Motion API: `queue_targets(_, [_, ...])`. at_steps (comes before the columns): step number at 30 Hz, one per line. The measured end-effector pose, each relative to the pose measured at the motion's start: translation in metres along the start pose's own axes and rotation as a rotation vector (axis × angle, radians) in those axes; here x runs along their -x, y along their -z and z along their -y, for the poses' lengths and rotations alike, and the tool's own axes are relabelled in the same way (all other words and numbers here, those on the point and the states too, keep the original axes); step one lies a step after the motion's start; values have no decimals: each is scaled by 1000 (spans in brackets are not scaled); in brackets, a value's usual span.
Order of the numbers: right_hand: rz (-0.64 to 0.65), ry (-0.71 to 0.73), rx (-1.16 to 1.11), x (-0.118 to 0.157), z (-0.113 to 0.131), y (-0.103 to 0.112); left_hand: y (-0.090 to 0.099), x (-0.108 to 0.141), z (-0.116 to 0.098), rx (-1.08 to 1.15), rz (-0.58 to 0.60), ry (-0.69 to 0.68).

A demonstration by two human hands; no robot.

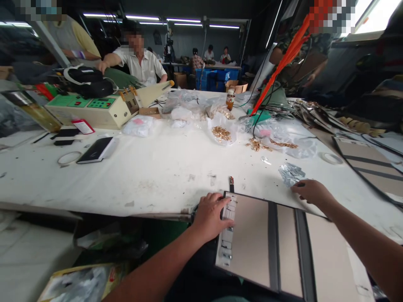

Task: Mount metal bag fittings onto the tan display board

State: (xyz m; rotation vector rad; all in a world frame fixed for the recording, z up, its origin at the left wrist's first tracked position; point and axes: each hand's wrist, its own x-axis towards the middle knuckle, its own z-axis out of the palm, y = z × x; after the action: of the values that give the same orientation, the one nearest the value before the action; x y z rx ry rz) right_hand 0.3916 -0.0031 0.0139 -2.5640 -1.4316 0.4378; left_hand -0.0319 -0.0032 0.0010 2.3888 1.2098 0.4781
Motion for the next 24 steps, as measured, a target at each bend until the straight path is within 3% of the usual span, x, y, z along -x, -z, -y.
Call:
queue_targets(3, [106, 49, -149, 30, 36, 10, 1, 0, 0, 0, 9, 1])
queue_targets(6, [242, 191, -300, 70, 94, 12, 1, -1, 0, -4, 13, -2])
queue_targets(9, [495, 385, -397, 99, 148, -2, 0, -1, 0, -15, -6, -5])
queue_targets(11, [561, 445, -429, 106, 170, -16, -1, 0, -1, -24, -18, -5])
queue_targets(16, [558, 434, -410, 102, 181, -43, -3, 0, 0, -26, -7, -10])
queue_targets(24, [418, 479, -234, 103, 189, -42, -3, 1, 2, -15, -16, -27])
